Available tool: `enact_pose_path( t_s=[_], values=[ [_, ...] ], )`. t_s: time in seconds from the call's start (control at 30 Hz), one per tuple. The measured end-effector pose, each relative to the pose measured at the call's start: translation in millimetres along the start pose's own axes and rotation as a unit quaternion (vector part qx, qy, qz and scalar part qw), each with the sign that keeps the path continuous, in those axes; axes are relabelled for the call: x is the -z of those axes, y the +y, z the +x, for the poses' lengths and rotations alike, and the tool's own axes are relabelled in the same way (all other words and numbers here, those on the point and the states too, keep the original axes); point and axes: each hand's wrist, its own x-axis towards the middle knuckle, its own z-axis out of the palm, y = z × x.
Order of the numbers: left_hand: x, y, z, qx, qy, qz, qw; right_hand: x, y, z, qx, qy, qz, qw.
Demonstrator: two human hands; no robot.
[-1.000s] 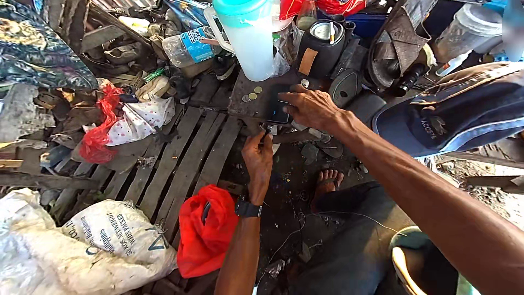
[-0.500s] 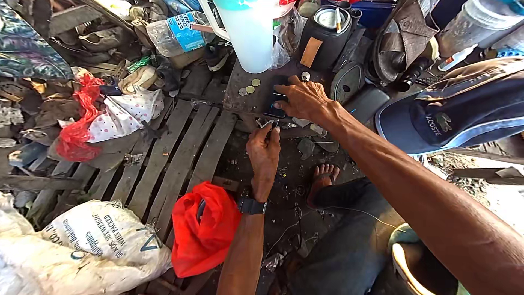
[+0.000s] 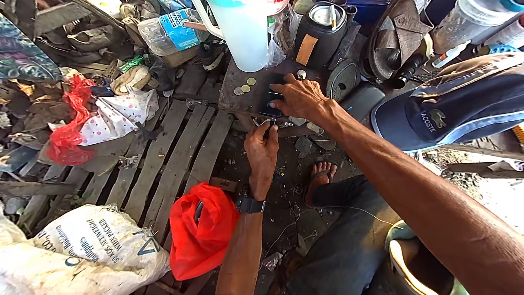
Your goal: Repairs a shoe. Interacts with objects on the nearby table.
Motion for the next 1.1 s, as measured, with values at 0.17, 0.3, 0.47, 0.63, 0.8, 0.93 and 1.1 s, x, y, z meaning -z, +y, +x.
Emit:
enact_pose_path(
  t_s=[0.17, 0.3, 0.47, 0.63, 0.8, 0.93, 1.1],
  values=[
    [-3.3, 1.7, -1.3, -0.004, 0.009, 0.004, 1.000, 0.8, -0.3, 0.9, 0.000, -0.002, -0.003, 1.000],
    [-4.8, 2.5, -2.6, -0.003, 0.007, -0.008, 1.000, 2.2, -0.4, 0.9, -0.001, -0.007, -0.002, 1.000],
    [-4.5, 1.1, -1.9, -0.002, 0.011, -0.005, 1.000, -0.9, 0.0, 2.0, 0.001, 0.000, 0.000, 1.000],
    [-3.6, 3.4, -0.4, 0.008, -0.004, -0.011, 1.000, -1.0, 1.0, 1.8, 0.004, 0.006, 0.013, 1.000],
    [-10.4, -0.1, 0.6, 0.014, 0.010, -0.033, 0.999, 1.5, 0.8, 2.0, 0.001, -0.007, 0.007, 1.000],
    [-13.1, -0.4, 1.6, 0.009, 0.015, -0.022, 1.000, 3.0, -0.1, 3.1, 0.007, -0.005, -0.001, 1.000],
    [-19.5, 3.7, 4.6, 0.016, 0.028, -0.022, 0.999, 3.5, -1.2, 3.7, 0.008, -0.008, -0.002, 1.000]
  ],
)
